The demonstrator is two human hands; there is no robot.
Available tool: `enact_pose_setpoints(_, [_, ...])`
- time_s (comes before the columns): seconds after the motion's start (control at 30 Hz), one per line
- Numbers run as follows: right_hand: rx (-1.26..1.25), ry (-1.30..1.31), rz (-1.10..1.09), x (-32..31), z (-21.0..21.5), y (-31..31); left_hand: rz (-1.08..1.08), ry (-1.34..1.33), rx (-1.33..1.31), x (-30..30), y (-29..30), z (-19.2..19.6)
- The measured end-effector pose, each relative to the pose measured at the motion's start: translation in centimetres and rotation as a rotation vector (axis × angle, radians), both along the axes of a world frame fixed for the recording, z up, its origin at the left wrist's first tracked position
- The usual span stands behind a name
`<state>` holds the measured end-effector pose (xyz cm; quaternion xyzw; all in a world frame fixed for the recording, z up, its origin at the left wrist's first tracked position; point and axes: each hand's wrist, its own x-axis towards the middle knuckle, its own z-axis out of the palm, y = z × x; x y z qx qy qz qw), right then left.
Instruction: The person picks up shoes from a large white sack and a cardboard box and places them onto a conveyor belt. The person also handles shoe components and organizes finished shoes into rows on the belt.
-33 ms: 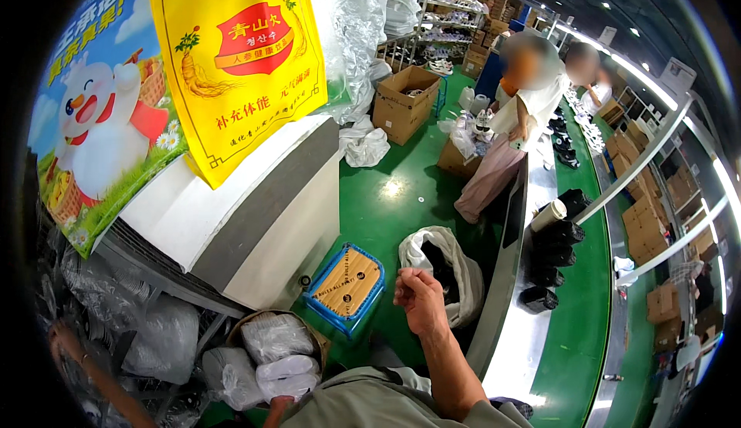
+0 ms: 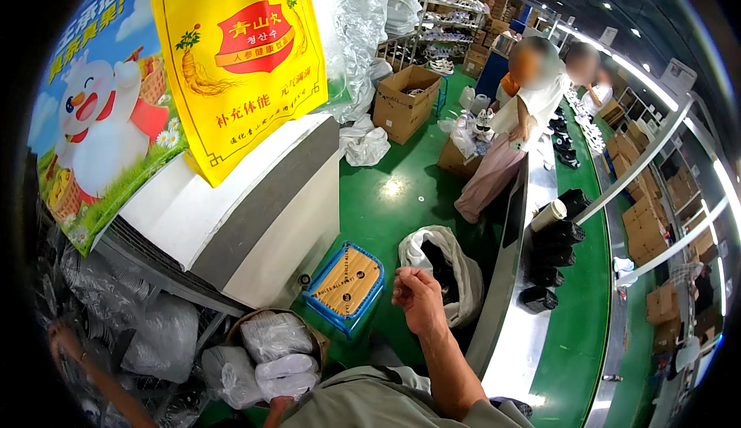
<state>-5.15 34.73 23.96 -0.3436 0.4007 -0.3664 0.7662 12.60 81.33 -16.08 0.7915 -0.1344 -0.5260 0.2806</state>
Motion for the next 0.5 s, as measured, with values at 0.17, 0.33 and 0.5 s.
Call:
enact_pose_setpoints(0.17, [-0.014, -0.036, 0.1, 0.3, -1.2, 0.7, 0.13, 0.067, 0.078, -0.9, -0.5, 1.9])
enact_pose_setpoints(0.33, [0.024, -0.02, 0.156, 0.5, -1.5, 1.4, 0.323, 0.157, 0.125, -0.4, -3.9, 4.0])
enact_pose_setpoints(0.5, [0.016, 0.015, 0.216, 0.5, -1.3, 0.2, 0.424, 0.213, 0.114, -0.9, -6.4, 5.0])
